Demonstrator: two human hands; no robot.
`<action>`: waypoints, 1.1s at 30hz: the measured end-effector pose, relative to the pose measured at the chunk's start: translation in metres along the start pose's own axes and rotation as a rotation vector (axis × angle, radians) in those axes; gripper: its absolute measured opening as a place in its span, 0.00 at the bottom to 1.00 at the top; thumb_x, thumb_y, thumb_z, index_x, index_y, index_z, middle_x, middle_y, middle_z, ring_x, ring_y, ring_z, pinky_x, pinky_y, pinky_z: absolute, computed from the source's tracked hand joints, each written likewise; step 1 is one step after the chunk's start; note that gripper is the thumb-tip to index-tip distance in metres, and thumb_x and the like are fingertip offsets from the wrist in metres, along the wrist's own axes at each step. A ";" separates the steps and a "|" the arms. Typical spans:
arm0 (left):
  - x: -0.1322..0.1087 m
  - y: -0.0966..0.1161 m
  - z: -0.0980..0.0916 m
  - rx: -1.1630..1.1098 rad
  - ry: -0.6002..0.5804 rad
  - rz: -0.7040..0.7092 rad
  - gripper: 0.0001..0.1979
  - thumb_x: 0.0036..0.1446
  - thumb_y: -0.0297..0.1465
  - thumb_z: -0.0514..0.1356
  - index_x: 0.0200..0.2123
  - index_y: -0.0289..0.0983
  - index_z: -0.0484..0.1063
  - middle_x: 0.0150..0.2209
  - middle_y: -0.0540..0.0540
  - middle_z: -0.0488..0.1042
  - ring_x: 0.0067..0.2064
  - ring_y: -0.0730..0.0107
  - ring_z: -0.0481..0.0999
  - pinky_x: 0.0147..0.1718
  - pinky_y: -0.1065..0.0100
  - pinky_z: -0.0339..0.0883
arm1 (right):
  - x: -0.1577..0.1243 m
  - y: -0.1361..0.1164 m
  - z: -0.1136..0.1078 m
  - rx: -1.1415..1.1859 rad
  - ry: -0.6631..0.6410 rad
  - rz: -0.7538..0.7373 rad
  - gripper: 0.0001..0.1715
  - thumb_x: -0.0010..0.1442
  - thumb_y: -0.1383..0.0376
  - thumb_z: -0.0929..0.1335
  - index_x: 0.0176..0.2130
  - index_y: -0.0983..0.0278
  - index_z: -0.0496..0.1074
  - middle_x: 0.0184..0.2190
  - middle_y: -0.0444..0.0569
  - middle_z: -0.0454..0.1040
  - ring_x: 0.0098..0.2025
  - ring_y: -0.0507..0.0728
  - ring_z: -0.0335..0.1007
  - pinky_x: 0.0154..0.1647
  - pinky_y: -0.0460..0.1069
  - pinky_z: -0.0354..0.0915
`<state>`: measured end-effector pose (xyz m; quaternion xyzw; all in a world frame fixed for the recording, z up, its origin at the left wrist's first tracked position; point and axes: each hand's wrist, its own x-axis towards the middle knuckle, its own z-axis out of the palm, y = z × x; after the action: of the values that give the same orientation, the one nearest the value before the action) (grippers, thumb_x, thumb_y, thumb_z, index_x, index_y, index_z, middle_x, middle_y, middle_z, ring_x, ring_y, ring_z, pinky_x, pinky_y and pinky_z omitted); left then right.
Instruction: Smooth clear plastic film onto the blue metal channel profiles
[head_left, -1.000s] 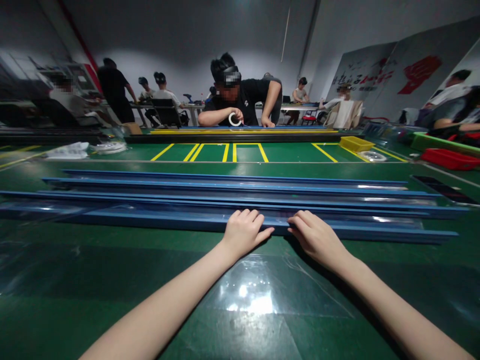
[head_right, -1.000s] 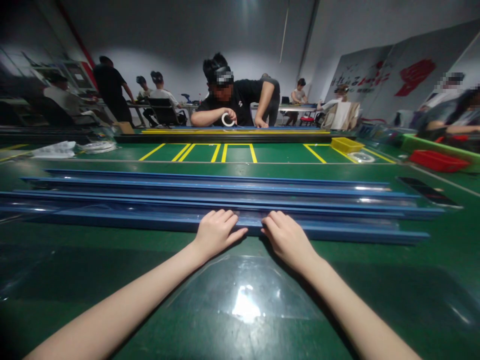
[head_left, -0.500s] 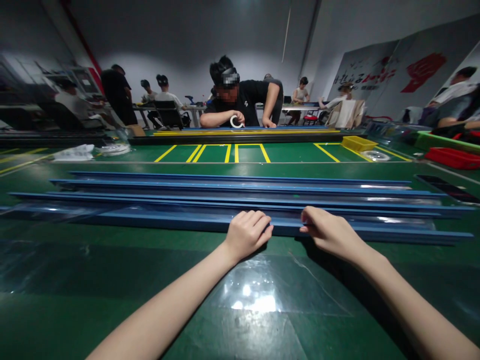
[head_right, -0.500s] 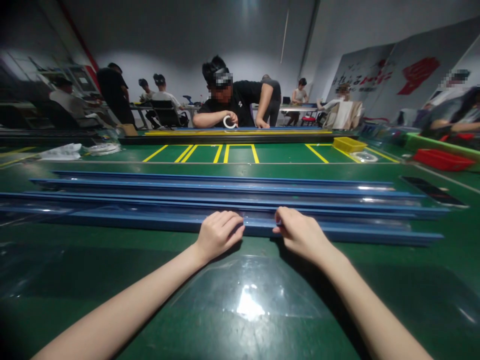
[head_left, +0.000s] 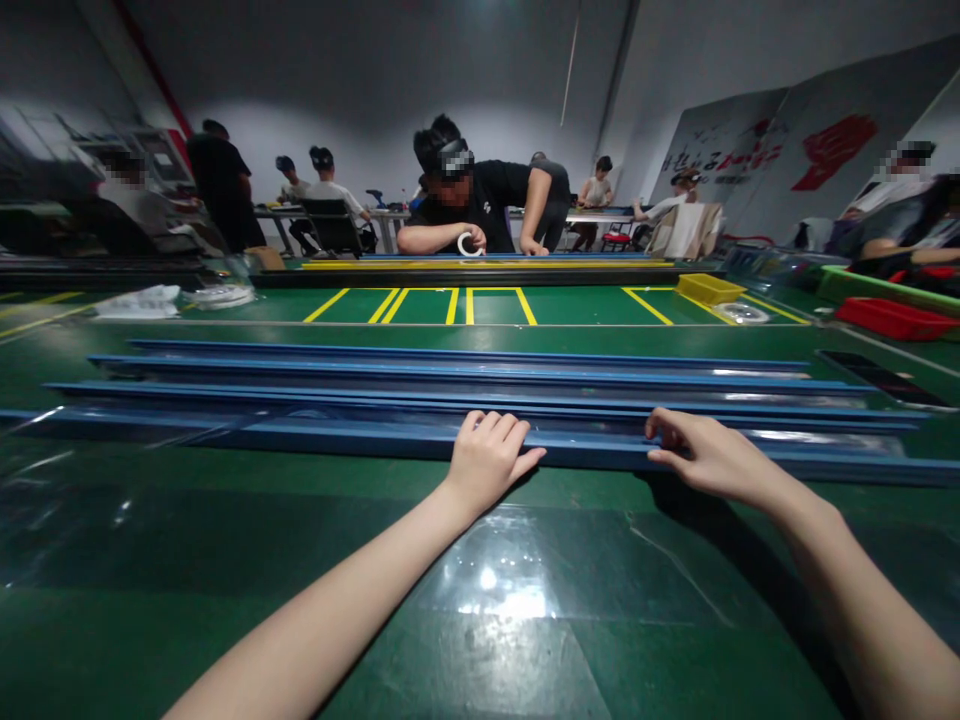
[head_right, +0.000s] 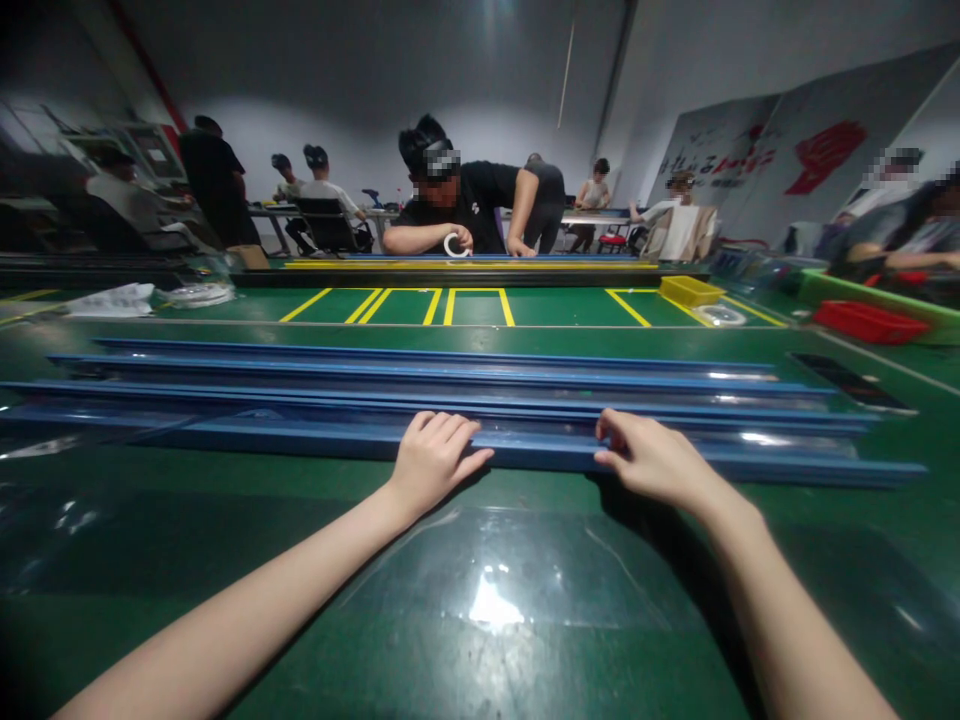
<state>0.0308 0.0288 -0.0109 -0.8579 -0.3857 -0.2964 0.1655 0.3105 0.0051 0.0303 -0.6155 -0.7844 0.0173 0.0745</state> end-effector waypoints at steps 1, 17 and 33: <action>0.000 0.000 0.000 0.001 -0.005 -0.004 0.17 0.57 0.42 0.48 0.36 0.35 0.66 0.32 0.46 0.72 0.36 0.67 0.68 0.36 0.64 0.53 | 0.000 -0.001 0.000 -0.015 0.009 -0.011 0.11 0.51 0.58 0.60 0.34 0.61 0.62 0.28 0.46 0.70 0.28 0.54 0.65 0.26 0.46 0.57; 0.001 0.000 0.000 0.017 -0.061 -0.015 0.18 0.57 0.43 0.47 0.34 0.36 0.67 0.29 0.47 0.71 0.32 0.67 0.68 0.32 0.65 0.52 | 0.010 -0.060 0.026 -0.226 0.242 -0.336 0.14 0.60 0.58 0.55 0.30 0.63 0.61 0.29 0.49 0.65 0.31 0.54 0.59 0.30 0.47 0.55; -0.001 0.003 -0.005 -0.191 0.117 0.245 0.09 0.56 0.29 0.50 0.38 0.37 0.67 0.40 0.44 0.71 0.44 0.71 0.67 0.42 0.66 0.58 | 0.002 -0.019 -0.001 -0.175 0.029 -0.138 0.16 0.54 0.54 0.59 0.25 0.62 0.64 0.25 0.46 0.68 0.25 0.51 0.62 0.22 0.45 0.48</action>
<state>0.0307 0.0244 -0.0077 -0.8917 -0.2379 -0.3586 0.1402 0.2918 0.0020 0.0335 -0.5645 -0.8222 -0.0652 0.0326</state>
